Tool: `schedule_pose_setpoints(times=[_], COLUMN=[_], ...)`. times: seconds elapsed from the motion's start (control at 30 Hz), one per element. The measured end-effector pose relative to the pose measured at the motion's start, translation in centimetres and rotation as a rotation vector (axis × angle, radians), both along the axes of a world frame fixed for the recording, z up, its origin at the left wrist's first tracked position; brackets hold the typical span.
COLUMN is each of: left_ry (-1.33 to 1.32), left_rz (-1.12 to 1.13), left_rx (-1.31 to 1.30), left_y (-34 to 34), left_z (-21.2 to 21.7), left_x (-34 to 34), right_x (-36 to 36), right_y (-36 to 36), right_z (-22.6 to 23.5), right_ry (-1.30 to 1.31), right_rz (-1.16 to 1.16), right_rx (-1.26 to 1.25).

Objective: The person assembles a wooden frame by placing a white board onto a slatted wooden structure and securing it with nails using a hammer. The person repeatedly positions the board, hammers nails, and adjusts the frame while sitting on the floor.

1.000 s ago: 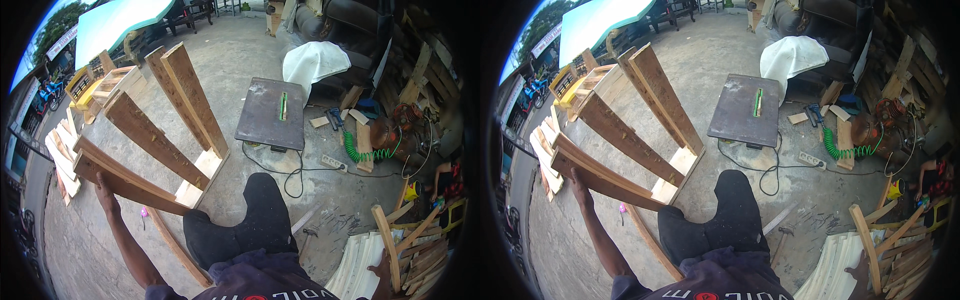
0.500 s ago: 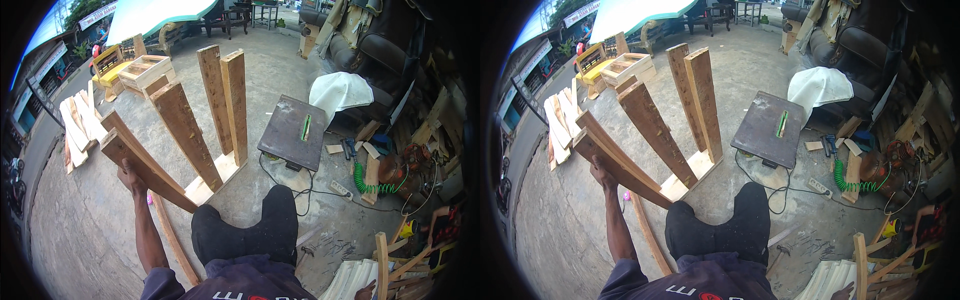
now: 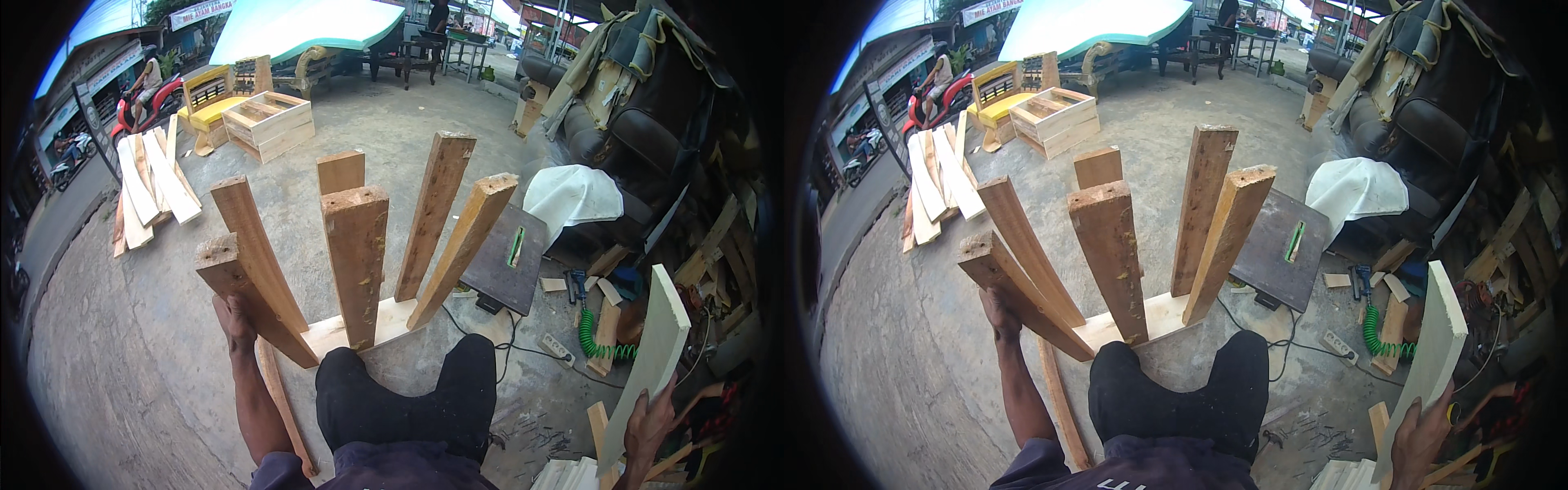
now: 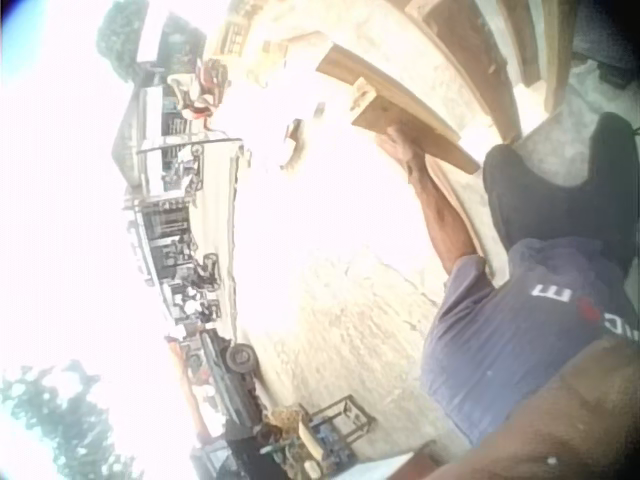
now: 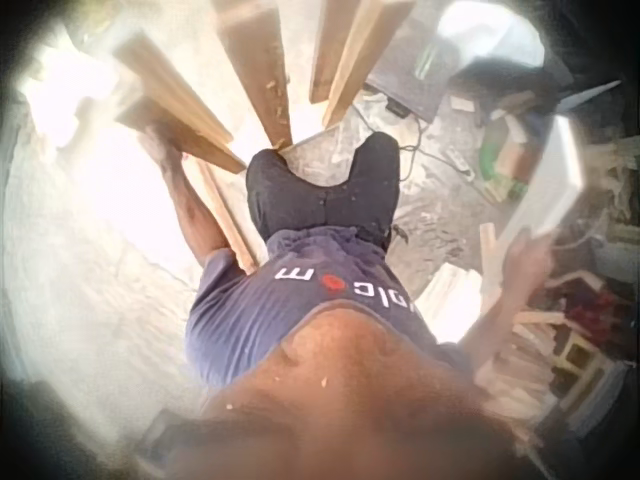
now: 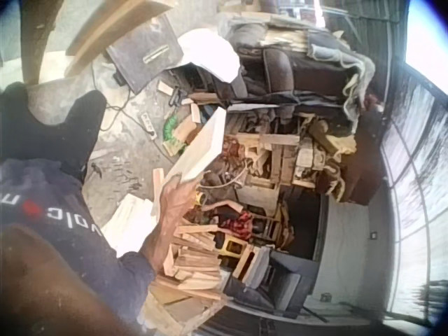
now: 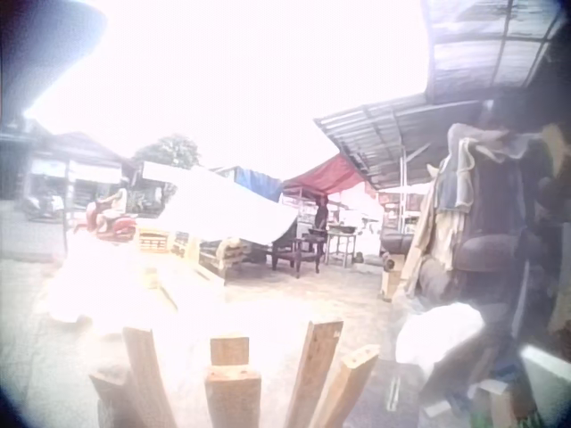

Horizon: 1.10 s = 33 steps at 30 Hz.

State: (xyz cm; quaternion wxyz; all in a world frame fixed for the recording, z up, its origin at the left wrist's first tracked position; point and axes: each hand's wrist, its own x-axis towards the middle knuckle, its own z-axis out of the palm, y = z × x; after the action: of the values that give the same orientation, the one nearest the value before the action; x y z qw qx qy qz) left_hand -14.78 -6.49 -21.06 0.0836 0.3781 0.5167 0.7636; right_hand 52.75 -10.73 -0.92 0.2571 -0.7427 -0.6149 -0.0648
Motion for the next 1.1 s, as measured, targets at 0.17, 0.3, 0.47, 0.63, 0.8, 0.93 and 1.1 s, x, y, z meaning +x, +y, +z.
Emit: schedule_pose_setpoints(times=[0.17, 0.3, 0.47, 0.63, 0.8, 0.93, 1.1], left_ry=[0.084, 0.037, 0.019, 0.082, 0.021, -0.035, -0.02], left_rz=[0.023, 0.018, 0.006, 0.059, 0.021, -0.055, -0.043], left_rx=[-0.063, -0.153, -0.145, -0.06, -0.097, -0.148, 0.088], left_y=[0.5, -0.1, 0.0, 0.2, -0.1, -0.7, -0.7], left_z=[3.4, 3.9, 4.1, 3.8, 3.8, 5.9, 10.0], left_x=[1.4, 0.1, 0.1, 0.4, 1.1, 1.4, 0.4], right_x=[-19.0, -32.1, -43.4, -48.7, -49.6, -50.2, -50.4], right_y=[11.4, 18.0, 17.6, 17.4, 17.3, 17.1, 16.7], right_z=[7.0, 7.5, 4.9, 2.4, 2.5, 2.9, 3.3], right_ry=[-0.435, -0.504, -0.443, -0.469, -0.502, -0.52, -0.535], right_rz=[0.662, 0.946, 1.185, 1.237, 1.231, 1.217, 1.2], right_rx=[0.563, 0.706, 0.657, 0.634, 0.555, 0.48, 0.448])
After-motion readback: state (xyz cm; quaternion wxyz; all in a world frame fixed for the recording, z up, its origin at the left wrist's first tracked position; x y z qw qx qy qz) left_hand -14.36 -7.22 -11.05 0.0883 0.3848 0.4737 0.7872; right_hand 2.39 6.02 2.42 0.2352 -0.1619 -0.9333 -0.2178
